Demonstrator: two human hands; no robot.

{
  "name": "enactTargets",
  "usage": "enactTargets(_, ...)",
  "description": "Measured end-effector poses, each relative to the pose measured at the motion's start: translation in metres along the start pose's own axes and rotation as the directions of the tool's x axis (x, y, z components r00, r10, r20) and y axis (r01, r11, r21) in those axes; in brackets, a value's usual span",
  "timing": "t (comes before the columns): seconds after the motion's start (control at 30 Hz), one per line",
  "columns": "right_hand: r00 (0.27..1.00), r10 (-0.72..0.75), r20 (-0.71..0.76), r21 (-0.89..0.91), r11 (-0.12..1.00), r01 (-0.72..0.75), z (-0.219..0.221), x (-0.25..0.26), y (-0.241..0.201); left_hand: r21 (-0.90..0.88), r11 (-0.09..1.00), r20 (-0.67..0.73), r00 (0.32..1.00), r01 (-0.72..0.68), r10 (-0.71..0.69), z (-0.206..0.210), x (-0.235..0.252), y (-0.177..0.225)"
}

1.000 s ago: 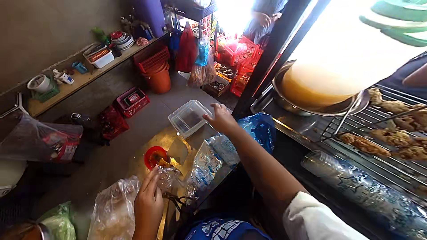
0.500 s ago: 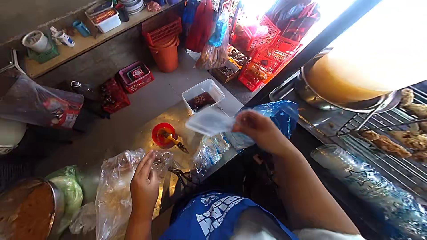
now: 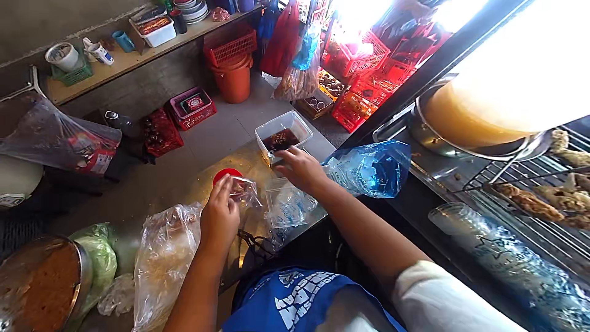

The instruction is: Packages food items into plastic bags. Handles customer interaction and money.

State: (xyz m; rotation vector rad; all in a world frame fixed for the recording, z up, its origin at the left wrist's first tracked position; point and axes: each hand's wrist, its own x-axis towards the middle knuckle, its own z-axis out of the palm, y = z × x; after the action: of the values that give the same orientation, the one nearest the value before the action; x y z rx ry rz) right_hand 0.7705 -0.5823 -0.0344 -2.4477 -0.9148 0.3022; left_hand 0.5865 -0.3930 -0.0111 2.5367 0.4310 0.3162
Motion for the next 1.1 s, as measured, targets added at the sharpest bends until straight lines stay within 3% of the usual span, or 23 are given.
enactTargets(0.1, 0.996, 0.09, 0.027, 0.003, 0.996, -0.09, 0.02, 0.046, 0.005, 0.022, 0.998, -0.018, 0.999, -0.05, 0.051, 0.0, 0.019, 0.02)
enactTargets(0.23, 0.969, 0.161, -0.188, 0.173, 0.977, -0.129, 0.017, 0.053, 0.024, 0.012, 0.996, 0.014, 0.996, -0.085, 0.085, 0.003, 0.044, 0.037)
enactTargets(0.3, 0.934, 0.243, -0.262, 0.301, 0.94, -0.161, 0.01, 0.054, 0.038, 0.045, 0.997, 0.109, 0.992, -0.069, 0.064, 0.017, 0.059, 0.037)
enactTargets(0.43, 0.909, 0.338, -0.245, 0.428, 0.879, -0.211, 0.003, 0.061, 0.055, 0.143, 0.99, 0.328, 0.943, -0.003, -0.044, 0.05, 0.091, 0.034)
enactTargets(0.6, 0.909, 0.286, -0.303, 0.374, 0.913, -0.162, 0.014, 0.051, 0.059, 0.209, 0.978, 0.406, 0.908, 0.016, -0.102, 0.074, 0.115, 0.03)
enactTargets(0.83, 0.853, 0.377, -0.361, 0.631, 0.773, -0.074, 0.021, 0.027, 0.069, 0.157, 0.985, 0.362, 0.924, 0.069, -0.123, 0.079, 0.127, 0.027)
enactTargets(1.1, 0.815, 0.35, -0.462, 0.692, 0.717, 0.085, 0.007, -0.005, 0.06, 0.034, 0.995, 0.346, 0.933, 0.095, -0.101, 0.072, 0.139, 0.027)
